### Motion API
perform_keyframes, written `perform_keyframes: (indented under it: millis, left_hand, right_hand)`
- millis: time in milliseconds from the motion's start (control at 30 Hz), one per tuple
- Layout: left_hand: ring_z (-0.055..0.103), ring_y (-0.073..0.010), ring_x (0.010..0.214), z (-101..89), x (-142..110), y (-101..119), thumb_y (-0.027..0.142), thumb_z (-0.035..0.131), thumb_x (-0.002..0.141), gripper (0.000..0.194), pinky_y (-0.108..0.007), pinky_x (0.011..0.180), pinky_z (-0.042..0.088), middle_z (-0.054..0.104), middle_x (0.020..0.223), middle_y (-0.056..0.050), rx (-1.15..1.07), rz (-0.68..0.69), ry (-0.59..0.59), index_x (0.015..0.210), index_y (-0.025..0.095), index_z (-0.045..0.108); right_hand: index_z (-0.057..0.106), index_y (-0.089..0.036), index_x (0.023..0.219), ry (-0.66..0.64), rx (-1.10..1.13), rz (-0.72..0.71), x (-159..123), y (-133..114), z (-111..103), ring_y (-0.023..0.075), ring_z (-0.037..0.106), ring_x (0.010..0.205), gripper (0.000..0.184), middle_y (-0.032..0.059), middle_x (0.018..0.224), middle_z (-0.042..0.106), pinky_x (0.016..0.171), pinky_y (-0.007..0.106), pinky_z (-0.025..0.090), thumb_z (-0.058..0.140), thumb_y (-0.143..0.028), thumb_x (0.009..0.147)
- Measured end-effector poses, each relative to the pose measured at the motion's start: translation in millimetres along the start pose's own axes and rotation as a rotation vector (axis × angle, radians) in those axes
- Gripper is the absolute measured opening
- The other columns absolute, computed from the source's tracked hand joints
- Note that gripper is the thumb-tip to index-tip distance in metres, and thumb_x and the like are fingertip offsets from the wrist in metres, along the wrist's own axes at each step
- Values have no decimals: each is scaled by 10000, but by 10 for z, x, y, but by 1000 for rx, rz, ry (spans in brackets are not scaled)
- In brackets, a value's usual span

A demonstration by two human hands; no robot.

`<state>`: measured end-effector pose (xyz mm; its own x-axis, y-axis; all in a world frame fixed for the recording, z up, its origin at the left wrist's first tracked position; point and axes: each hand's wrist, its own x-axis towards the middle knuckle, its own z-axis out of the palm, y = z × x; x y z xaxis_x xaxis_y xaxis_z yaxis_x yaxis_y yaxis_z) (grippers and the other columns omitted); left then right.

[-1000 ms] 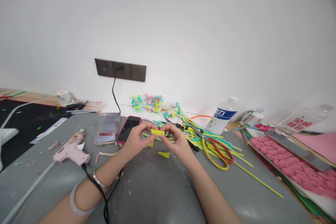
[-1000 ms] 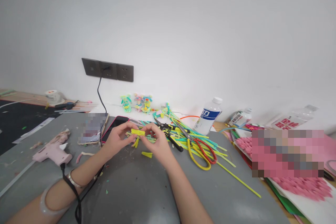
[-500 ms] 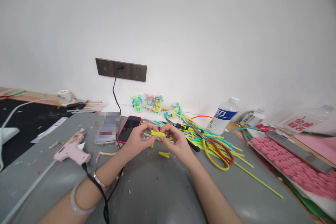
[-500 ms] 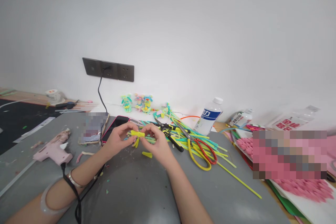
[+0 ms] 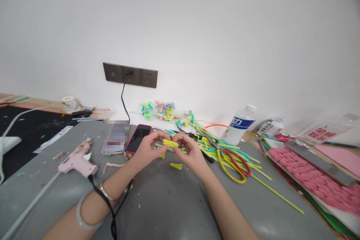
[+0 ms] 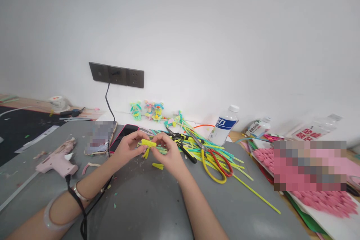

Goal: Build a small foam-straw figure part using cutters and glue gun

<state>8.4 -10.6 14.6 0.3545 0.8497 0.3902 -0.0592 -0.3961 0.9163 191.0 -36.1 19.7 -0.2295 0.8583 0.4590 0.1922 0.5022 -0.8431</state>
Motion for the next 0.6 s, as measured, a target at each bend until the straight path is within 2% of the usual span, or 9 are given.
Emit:
perform_keyframes:
  millis: [200,467,600]
  left_hand:
    - [629,-215,891,-15,-9,-13,295,678,784,182,-300,728,509,690,941,-87,57,4,2,910,165,661]
    - [618,-225,980,-33,-1,-50,236,649,806,166,-342,879,478,671,1001,-91,76,59,-54,960,175,644]
    - [613,-222,976,-25,-1,-14,224,625,817,135,-327,855,473,648,1000,-93,105,99,-71,940,170,641]
  right_hand:
    - [573,-212,873,16,-38,-3,1,14,0,175,514,765,87,32,841,580,677,299,392,583,-299,879]
    - [561,-223,896,21,-48,-59,-2,64,19,187,525,811,62,36,876,559,686,299,402,580,-281,882]
    - [562,-224,906,9,-25,-75,-1,85,20,191,539,830,71,39,881,564,698,302,416,582,-290,889]
